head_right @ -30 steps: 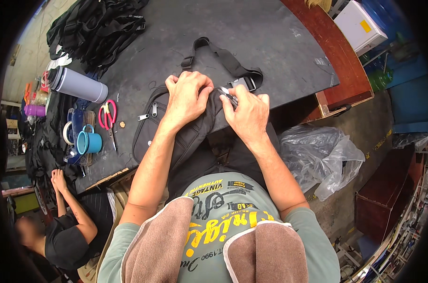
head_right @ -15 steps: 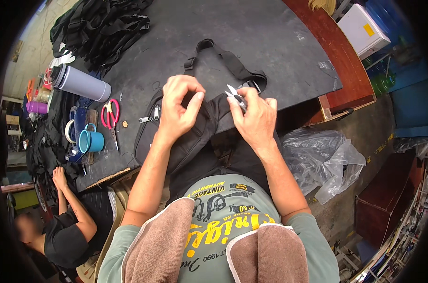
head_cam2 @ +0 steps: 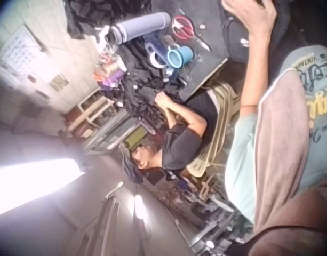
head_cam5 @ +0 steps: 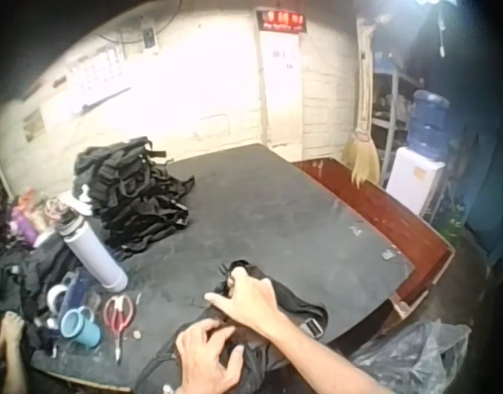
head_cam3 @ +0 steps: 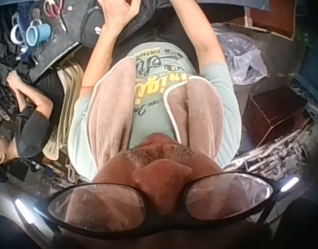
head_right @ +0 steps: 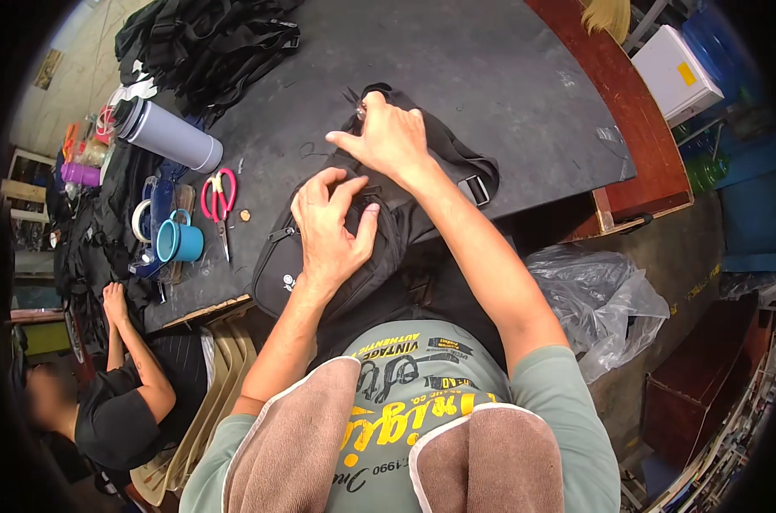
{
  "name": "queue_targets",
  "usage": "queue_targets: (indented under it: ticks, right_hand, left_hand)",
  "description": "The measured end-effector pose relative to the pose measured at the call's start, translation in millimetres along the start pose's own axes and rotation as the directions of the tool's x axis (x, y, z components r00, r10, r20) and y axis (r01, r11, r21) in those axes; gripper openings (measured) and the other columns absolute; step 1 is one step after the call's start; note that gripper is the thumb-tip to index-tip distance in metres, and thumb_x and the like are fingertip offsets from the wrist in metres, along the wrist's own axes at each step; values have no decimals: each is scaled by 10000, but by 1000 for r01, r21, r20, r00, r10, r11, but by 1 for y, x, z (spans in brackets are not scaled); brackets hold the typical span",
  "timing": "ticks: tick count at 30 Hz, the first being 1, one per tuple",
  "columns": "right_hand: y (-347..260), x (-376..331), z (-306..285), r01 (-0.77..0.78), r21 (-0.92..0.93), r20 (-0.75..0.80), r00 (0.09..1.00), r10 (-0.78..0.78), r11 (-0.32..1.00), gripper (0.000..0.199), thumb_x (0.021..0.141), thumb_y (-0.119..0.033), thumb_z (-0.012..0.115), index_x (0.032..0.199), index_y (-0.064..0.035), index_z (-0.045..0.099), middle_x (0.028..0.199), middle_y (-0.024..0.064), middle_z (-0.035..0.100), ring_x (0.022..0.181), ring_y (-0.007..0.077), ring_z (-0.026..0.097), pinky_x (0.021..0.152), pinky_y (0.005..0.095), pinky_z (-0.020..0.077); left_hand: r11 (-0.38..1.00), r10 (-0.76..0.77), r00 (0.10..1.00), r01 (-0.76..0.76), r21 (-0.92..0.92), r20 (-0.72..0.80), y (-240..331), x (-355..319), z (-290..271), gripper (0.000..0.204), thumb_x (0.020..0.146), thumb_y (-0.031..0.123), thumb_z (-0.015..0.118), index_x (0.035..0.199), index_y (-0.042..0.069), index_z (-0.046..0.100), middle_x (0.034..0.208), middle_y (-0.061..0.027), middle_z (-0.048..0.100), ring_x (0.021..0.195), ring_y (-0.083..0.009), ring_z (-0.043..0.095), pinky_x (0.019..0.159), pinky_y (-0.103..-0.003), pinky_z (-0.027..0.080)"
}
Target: Inspecting and checking the straps and buckles of black shoulder bags.
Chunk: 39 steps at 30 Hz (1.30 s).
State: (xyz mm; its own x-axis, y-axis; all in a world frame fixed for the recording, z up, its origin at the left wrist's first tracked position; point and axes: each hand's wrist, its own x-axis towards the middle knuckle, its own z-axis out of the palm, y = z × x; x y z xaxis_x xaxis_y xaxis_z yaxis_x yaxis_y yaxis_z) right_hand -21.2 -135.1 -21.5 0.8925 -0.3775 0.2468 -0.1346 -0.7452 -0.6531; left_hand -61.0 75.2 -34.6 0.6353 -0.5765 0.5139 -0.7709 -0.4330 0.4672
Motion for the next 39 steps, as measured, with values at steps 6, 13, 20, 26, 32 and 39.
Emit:
queue_targets:
  ticks: [6,13,20,26,32,39]
  right_hand:
    - [18,37,-2,-91,295,-86,989,122,951,365,947,-280,936,1089,-31,711,941,128,807,877,302,804,843,456,625]
    - [33,26,-4,-127,262,-65,987,149,957,413,986,-248,938,927,-94,560,793,8,622,742,134,590,702,375,538]
    - [36,26,-4,-130,297,-103,981,167,946,410,1002,-289,933,928,-88,583,792,8,632,735,127,588,693,371,533]
    - [28,17,-16,-216,252,-42,972,233,944,385,991,-343,906,1112,-14,746,934,145,800,852,280,783,831,476,623]
    - [12,-48,-40,-252,134,109,965,239,958,450,992,-452,874,1157,-34,903,806,156,814,880,327,824,911,510,602]
    - [17,-48,-33,-152,142,102,985,138,978,319,1053,-314,845,1049,4,855,739,73,741,647,137,651,724,368,547]
  left_hand:
    - [996,91,987,-89,-23,132,-10,2,-35,235,915,244,922,839,108,745,895,-41,705,951,-308,699,953,-484,443]
    - [998,-47,986,52,-31,159,-2,26,-28,255,924,247,940,926,121,718,807,-25,641,696,-303,669,769,-463,513]
    - [938,-339,895,297,181,290,1,83,3,414,914,252,938,1210,48,731,1001,-164,828,970,-425,832,906,-542,658]
    - [908,-418,823,367,201,385,-18,108,7,538,905,350,979,1271,41,734,1042,-157,864,1053,-373,860,955,-526,663]
    - [899,-422,834,435,47,354,-28,93,15,556,902,330,978,1340,88,738,951,-55,811,926,-268,829,872,-469,645]
    - [907,-381,863,418,-46,333,-25,93,12,477,925,329,958,1326,146,776,889,14,777,847,-211,788,810,-427,621]
